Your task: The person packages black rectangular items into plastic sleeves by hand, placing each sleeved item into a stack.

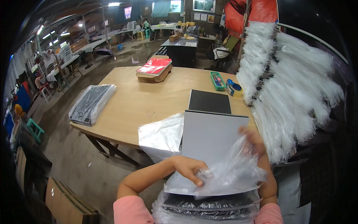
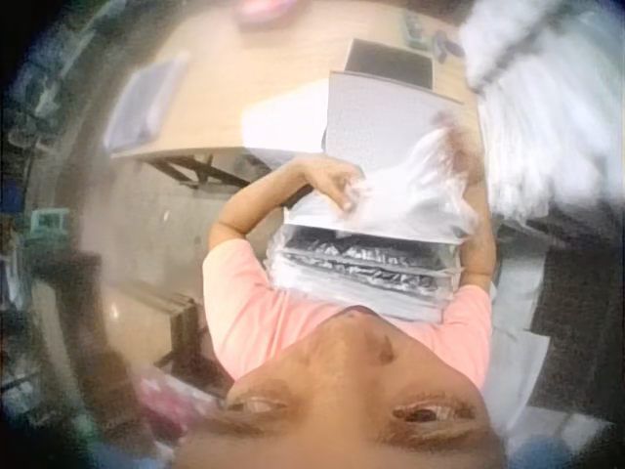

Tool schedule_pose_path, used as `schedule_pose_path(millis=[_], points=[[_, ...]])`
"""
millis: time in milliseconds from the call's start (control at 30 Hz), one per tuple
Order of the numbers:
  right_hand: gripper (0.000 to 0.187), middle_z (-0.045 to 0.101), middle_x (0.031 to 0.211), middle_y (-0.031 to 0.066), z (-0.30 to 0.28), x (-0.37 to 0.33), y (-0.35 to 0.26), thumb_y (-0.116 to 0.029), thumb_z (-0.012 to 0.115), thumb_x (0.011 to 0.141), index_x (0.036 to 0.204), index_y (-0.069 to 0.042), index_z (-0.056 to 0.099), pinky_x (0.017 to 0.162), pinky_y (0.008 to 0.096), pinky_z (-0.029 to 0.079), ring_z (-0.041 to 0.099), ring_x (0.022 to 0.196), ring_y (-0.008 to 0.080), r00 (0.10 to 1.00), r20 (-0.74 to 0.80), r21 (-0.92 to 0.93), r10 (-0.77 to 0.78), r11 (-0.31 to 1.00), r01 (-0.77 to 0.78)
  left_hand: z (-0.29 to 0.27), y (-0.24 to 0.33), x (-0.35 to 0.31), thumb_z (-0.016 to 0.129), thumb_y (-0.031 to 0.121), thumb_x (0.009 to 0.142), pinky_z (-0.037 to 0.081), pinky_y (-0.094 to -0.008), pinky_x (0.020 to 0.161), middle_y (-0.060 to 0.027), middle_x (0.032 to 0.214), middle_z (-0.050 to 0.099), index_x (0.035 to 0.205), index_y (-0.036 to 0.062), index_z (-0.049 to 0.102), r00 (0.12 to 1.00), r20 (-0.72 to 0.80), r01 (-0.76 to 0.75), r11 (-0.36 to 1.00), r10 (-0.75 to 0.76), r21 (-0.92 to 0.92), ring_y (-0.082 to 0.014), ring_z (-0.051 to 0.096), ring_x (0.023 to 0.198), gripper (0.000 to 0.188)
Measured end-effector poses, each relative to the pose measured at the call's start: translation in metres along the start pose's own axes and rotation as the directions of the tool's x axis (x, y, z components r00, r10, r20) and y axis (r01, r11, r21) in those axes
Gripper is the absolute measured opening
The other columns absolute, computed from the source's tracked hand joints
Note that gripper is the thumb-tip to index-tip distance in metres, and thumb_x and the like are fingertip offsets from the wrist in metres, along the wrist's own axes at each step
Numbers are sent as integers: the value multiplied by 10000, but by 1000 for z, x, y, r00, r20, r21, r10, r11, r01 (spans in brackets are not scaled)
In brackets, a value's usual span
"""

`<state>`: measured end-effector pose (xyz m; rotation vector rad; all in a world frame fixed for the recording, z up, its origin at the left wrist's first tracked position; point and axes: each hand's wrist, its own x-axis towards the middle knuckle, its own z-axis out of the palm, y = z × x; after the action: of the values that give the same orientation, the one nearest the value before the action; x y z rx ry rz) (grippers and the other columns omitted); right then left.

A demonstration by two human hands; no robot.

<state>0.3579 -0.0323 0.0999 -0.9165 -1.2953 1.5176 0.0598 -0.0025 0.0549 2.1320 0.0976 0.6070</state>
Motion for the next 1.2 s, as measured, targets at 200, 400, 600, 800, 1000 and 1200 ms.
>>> schedule_pose_path(millis=[200,400,600,800,1000,1200], points=[[318,629,827,83,40,-60,-8,-322,646,833,1007,-57,631,646,270,471,583,687,156,972,235,-591,-17,791,157,19,10,7,558,270,898,450,-393,841,-119,961,641,1081,17,608,982,48,185,879,-183,-440,-250,602,863,317],[277,623,818,94,-5,-51,16,-292,656,819,964,-57,631,653,294,477,585,701,181,996,39,186,-77,980,68,35,46,14,533,319,927,457,-316,762,-76,962,610,1127,15,566,874,-221,6,465,-432,-885,-170,568,840,366],[237,617,808,105,-7,-49,43,-261,666,805,920,-57,630,661,318,483,588,716,206,912,409,346,-25,929,-130,26,2,4,466,469,943,465,-282,648,-27,1034,575,1234,43,480,963,-266,-252,472,37,-845,-131,536,763,516],[198,611,798,116,-1,-43,63,-230,676,790,877,-58,630,668,341,489,590,730,231,794,585,391,-163,915,-101,13,14,19,438,511,929,458,-258,575,-47,1106,567,1254,23,464,693,-705,-613,392,-149,-685,-128,523,691,587],[163,605,788,127,-11,-46,77,-200,686,776,834,-58,630,676,365,495,592,744,255,875,416,488,-249,873,16,-3,13,17,410,553,915,450,-233,503,-67,1178,558,1274,3,447,674,-671,-475,514,-309,-714,-124,511,620,658],[132,599,779,138,-43,-47,63,-169,695,761,790,-59,629,684,389,501,594,758,280,953,-110,420,-282,856,301,-45,-7,-43,613,314,825,399,-226,458,-70,625,523,867,-51,572,864,-454,-238,618,-219,-749,-125,488,510,370]])
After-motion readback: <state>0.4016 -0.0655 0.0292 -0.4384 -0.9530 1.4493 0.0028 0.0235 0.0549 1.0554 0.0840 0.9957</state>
